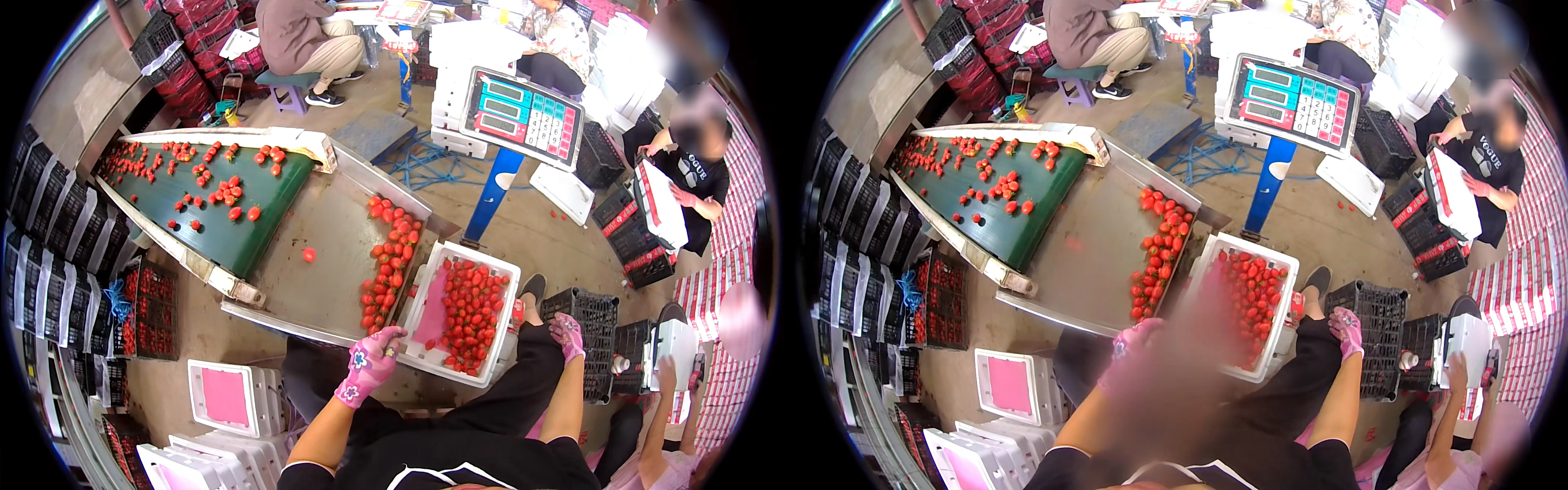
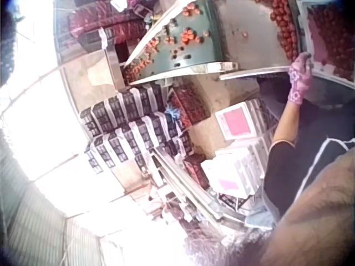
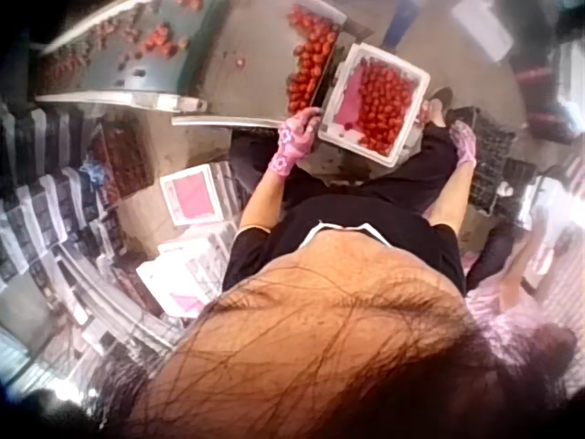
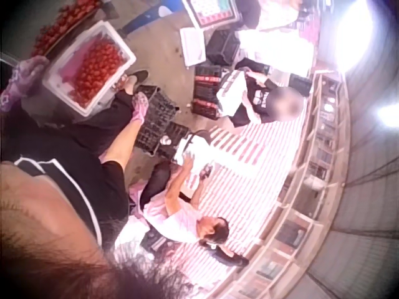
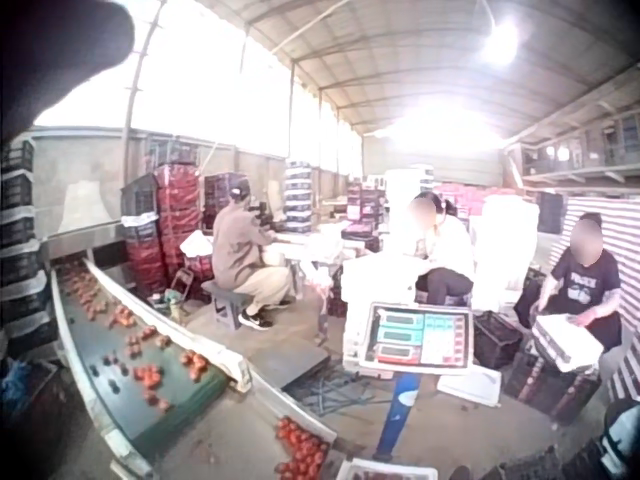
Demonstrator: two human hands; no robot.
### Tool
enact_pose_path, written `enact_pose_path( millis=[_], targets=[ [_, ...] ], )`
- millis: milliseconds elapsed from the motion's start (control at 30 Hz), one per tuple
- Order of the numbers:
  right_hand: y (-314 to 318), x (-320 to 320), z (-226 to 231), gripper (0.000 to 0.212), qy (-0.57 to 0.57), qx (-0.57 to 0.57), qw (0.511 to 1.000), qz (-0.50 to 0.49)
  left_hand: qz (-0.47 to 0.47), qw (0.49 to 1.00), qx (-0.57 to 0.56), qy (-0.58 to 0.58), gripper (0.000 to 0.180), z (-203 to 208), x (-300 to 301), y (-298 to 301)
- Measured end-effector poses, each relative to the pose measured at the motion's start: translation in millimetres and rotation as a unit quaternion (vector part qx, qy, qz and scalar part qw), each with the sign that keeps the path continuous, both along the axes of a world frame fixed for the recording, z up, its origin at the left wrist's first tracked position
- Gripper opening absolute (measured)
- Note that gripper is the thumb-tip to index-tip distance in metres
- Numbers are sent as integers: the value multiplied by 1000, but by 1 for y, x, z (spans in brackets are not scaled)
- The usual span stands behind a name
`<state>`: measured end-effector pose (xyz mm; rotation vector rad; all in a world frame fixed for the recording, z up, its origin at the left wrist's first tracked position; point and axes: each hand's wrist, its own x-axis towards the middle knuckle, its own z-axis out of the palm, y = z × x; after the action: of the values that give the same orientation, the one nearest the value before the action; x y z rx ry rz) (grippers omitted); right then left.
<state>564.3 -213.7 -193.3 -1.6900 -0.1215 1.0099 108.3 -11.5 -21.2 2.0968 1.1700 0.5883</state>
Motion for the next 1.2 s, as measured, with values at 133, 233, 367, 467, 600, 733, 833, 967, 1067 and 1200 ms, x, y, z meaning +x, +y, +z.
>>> enact_pose_path(
  millis=[133,233,367,467,600,733,833,967,1067,1200],
  targets=[
    [-2,1,0,32,-2,-6,1000,0,18,999,-27,3,17,20,7,-3],
    [4,-4,1,31,4,1,1000,4,1,1000,28,-11,17,3,-2,-1],
    [3,-5,3,31,-2,-7,1000,0,10,999,-52,-8,17,16,2,0],
    [4,-6,5,30,0,-8,1000,-2,-18,982,-165,-87,21,23,4,24],
    [0,-1,4,30,8,-1,1000,-13,-54,997,58,12,30,21,28,86],
    [6,0,0,29,13,-2,1000,-11,-18,957,173,231,35,2,61,147],
    [13,-7,2,29,12,-8,1000,-2,-30,938,81,336,40,-27,63,186],
    [5,-3,6,30,10,-3,1000,4,-25,943,61,326,31,-30,72,194],
    [1,3,5,30,8,-7,1000,-4,-29,947,61,314,29,-29,73,191],
    [14,-3,-5,30,20,-6,1000,10,-52,950,138,275,30,-42,46,185]
  ],
)
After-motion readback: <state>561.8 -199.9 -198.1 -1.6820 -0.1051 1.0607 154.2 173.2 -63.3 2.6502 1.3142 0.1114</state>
